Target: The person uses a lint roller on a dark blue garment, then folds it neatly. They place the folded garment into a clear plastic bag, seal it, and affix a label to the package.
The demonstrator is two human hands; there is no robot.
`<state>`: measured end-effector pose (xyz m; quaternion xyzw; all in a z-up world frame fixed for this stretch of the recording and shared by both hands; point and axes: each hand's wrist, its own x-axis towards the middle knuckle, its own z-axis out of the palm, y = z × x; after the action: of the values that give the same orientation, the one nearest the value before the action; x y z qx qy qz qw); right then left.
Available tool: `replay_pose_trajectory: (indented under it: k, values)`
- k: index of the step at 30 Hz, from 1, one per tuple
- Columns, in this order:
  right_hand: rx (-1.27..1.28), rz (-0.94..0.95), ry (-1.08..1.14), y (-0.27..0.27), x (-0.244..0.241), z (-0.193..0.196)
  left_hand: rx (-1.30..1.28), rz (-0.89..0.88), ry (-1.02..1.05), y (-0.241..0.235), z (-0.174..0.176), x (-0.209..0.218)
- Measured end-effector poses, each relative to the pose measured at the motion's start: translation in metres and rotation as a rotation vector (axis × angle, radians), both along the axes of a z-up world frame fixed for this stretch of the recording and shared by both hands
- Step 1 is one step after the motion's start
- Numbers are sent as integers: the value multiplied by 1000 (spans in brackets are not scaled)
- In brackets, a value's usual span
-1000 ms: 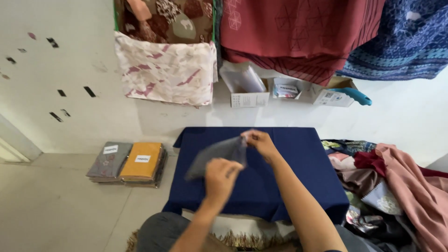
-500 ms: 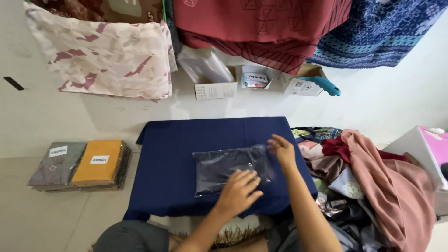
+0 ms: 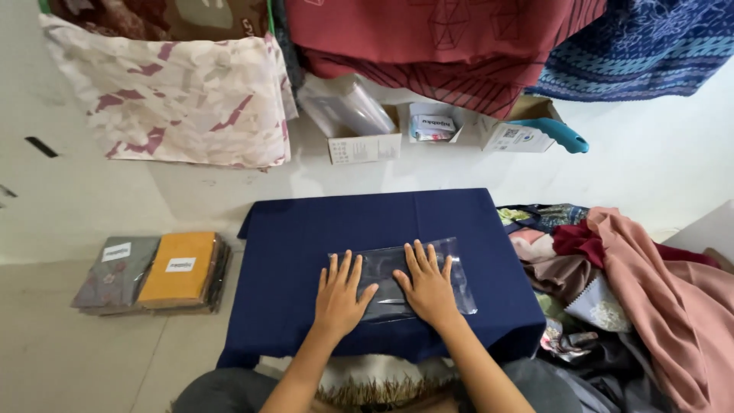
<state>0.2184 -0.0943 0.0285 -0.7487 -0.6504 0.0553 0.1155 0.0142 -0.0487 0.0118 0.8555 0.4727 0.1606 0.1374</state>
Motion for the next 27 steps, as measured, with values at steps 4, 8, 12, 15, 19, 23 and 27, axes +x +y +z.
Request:
replay_pose_trajectory:
  k: [4, 8, 12, 15, 19, 23, 27]
  values:
    - [-92, -61, 32, -4, -2, 2, -52, -11, 73, 5, 0, 1]
    - [-112, -124, -7, -1, -9, 0, -102, -13, 117, 14, 7, 0]
    - [-126, -134, -32, 1, -9, -11, -64, -20, 74, 13, 4, -3]
    - [-227, -97, -75, 13, 1, -12, -67, -18, 64, 11, 7, -4]
    - [-62, -58, -50, 37, 8, 47, -73, -31, -58, 9, 5, -11]
    - [845, 194, -266, 104, 52, 100, -44, -28, -598, 23, -29, -17]
    - [973, 192, -571, 179, 111, 136, 21, 82, -904, 31, -45, -23]
